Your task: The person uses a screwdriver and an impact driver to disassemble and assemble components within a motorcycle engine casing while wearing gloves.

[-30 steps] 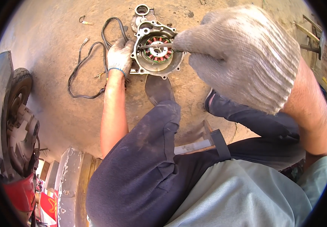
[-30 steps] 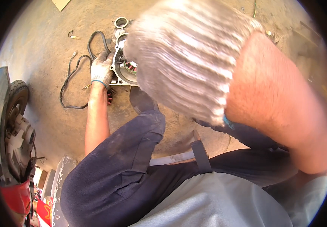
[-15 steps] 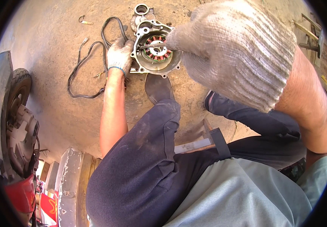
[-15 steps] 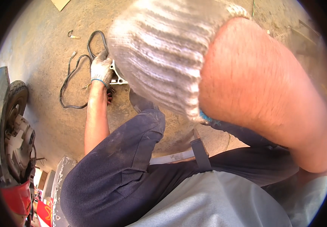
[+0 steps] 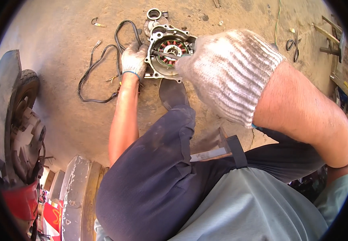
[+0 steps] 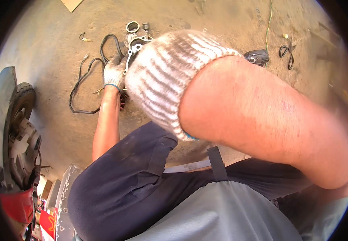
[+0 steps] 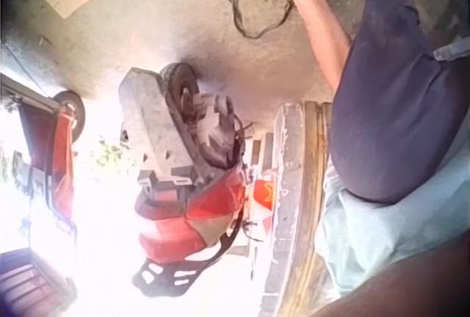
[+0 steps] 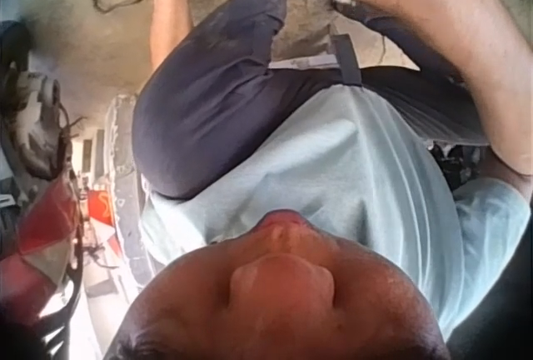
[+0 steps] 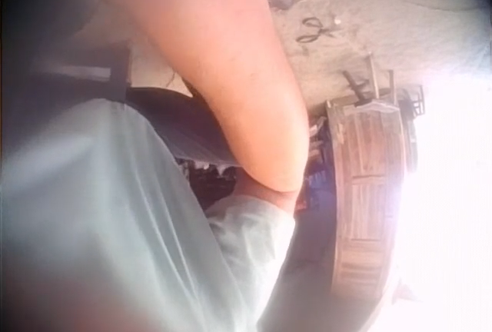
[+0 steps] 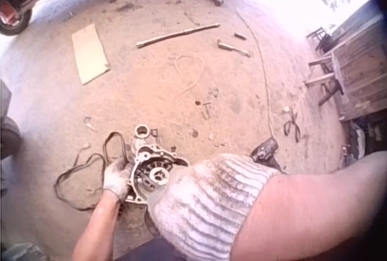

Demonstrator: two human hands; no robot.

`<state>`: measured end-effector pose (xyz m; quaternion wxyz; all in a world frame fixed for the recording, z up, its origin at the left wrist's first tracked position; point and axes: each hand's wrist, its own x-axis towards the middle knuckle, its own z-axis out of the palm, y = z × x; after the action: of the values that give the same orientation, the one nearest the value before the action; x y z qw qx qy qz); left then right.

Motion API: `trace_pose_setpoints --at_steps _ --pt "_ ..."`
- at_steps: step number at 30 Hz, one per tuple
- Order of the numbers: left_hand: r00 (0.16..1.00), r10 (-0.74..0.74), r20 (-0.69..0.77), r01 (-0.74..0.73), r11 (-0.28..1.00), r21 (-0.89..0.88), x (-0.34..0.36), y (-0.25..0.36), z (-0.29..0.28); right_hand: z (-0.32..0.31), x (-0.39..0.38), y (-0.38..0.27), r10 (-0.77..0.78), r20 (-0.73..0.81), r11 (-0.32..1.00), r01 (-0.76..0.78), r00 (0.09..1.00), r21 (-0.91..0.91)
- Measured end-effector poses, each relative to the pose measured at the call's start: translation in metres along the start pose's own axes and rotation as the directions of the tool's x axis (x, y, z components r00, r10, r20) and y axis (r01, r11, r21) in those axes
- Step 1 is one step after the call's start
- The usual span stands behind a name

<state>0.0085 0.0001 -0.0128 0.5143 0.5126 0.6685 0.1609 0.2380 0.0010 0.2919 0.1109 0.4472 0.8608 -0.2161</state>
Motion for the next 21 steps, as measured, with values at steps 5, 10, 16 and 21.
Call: trace_pose_setpoints --at_steps 5,10,16,21 --pt "0.998 -0.061 -0.008 0.06 0.994 -0.088 -0.007 -0.009 -0.015 0.007 0.014 0.021 -0.028 -0.046 0.981 0.036 0.999 0.192" --pt "0.987 -0.155 0.052 0.163 0.942 -0.295 -0.022 0.021 -0.014 0.005 -0.02 0.069 0.224 0.048 0.887 -0.224 0.973 0.403" --pt "0.999 -0.032 0.004 0.031 0.925 -0.378 -0.016 -0.002 -0.013 0.042 -0.051 0.066 0.262 0.212 0.867 -0.326 0.941 0.377" --pt "0.993 0.117 0.032 -0.101 0.945 -0.312 -0.003 -0.013 -0.012 0.052 -0.044 0.065 0.347 0.19 0.869 -0.391 0.918 0.302"
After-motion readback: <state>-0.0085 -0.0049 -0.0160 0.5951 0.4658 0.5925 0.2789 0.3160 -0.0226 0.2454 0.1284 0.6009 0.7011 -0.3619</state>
